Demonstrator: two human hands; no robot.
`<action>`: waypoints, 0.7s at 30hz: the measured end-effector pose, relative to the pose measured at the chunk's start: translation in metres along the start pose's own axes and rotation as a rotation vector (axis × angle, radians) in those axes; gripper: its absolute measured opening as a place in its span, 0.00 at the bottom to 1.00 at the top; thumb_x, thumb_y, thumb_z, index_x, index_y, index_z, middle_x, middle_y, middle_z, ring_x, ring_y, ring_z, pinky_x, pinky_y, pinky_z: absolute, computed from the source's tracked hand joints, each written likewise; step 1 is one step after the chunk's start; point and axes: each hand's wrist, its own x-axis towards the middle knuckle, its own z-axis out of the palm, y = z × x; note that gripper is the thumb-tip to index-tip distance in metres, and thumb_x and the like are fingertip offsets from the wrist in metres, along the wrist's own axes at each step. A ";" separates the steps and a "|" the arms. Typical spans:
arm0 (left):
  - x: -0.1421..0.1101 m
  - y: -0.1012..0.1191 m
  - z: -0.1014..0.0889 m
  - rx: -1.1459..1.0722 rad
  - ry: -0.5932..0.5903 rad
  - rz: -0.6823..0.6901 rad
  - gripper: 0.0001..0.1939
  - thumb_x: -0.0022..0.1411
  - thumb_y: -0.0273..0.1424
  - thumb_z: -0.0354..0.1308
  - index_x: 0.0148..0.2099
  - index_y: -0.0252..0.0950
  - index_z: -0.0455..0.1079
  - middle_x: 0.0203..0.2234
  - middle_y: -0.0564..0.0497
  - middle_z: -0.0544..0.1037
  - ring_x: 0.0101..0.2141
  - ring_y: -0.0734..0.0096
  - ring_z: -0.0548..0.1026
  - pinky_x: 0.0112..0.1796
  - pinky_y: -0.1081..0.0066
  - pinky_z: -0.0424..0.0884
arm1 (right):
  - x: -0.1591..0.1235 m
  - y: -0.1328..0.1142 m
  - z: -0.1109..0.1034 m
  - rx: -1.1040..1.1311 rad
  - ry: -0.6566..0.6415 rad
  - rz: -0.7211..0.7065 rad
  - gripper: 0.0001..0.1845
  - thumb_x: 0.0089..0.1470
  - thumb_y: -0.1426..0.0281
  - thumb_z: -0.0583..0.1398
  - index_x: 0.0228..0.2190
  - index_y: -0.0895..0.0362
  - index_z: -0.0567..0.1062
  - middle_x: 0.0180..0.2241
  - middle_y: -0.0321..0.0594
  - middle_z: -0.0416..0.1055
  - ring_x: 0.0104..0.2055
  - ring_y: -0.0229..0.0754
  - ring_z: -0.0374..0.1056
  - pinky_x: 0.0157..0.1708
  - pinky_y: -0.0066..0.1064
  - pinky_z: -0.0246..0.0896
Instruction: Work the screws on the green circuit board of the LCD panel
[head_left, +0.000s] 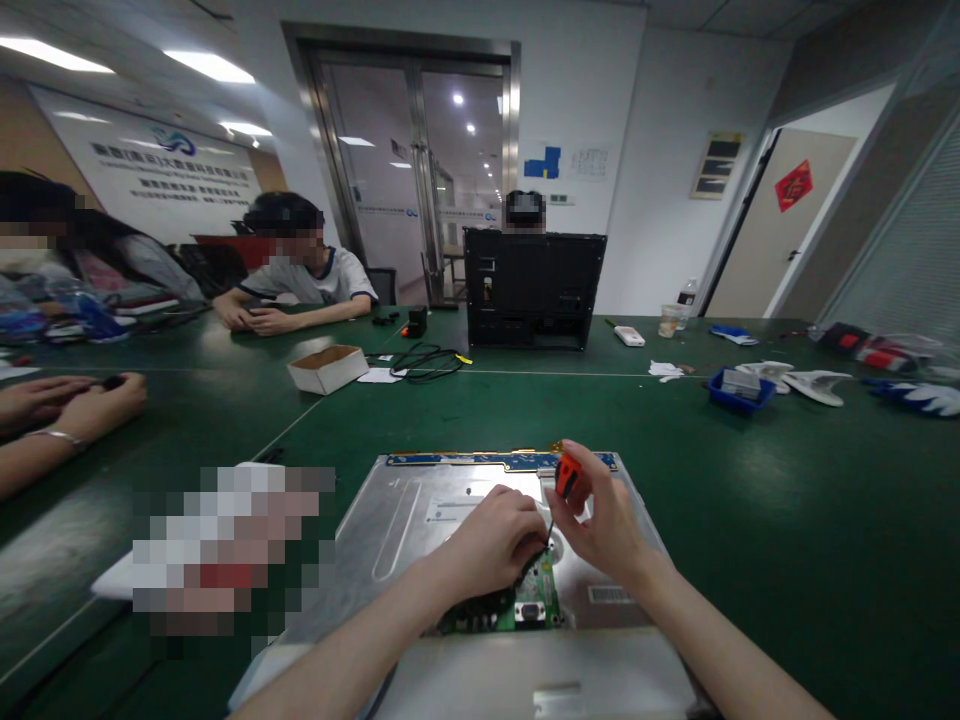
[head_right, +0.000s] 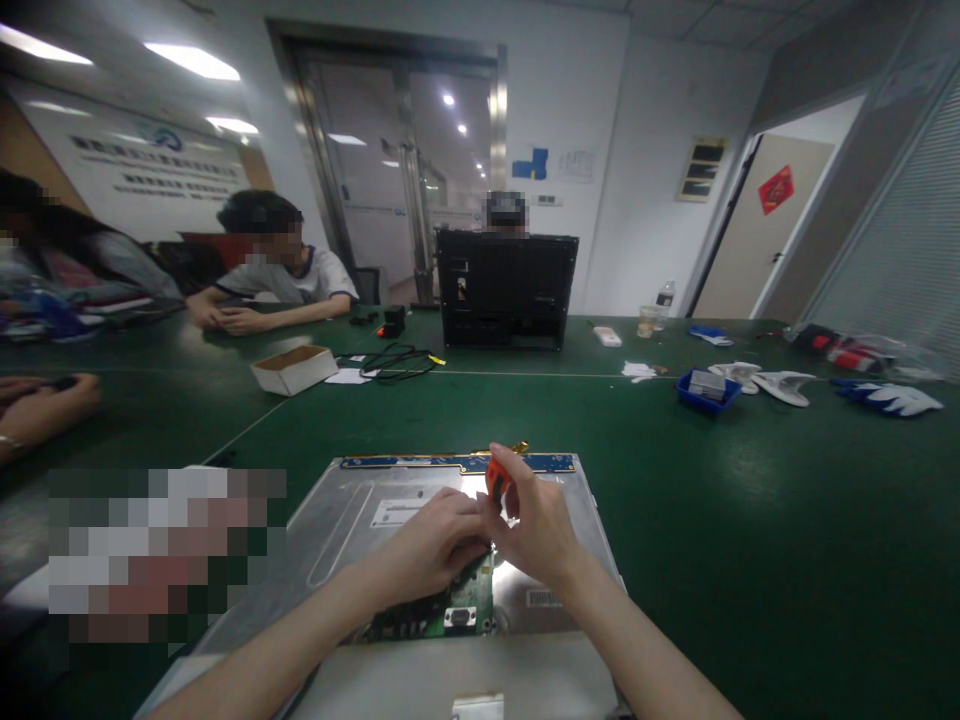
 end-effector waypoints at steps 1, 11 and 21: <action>0.000 0.000 0.000 0.002 0.002 0.004 0.11 0.62 0.19 0.59 0.42 0.38 0.76 0.36 0.49 0.79 0.41 0.60 0.77 0.46 0.63 0.66 | 0.000 0.000 0.000 0.004 -0.003 -0.001 0.28 0.64 0.71 0.56 0.62 0.54 0.56 0.21 0.26 0.65 0.15 0.34 0.62 0.15 0.24 0.57; 0.001 0.002 -0.001 0.023 -0.009 -0.020 0.09 0.62 0.19 0.60 0.40 0.37 0.76 0.35 0.49 0.80 0.39 0.61 0.77 0.43 0.64 0.65 | 0.003 -0.005 -0.006 0.059 -0.027 -0.017 0.31 0.63 0.74 0.53 0.65 0.55 0.54 0.24 0.31 0.69 0.19 0.36 0.66 0.18 0.25 0.62; -0.001 -0.005 0.005 0.014 0.014 0.020 0.09 0.64 0.21 0.58 0.41 0.39 0.76 0.36 0.48 0.79 0.41 0.60 0.77 0.46 0.64 0.67 | 0.001 0.000 0.001 0.015 0.057 -0.050 0.28 0.64 0.70 0.57 0.63 0.52 0.57 0.24 0.28 0.69 0.16 0.33 0.62 0.16 0.23 0.60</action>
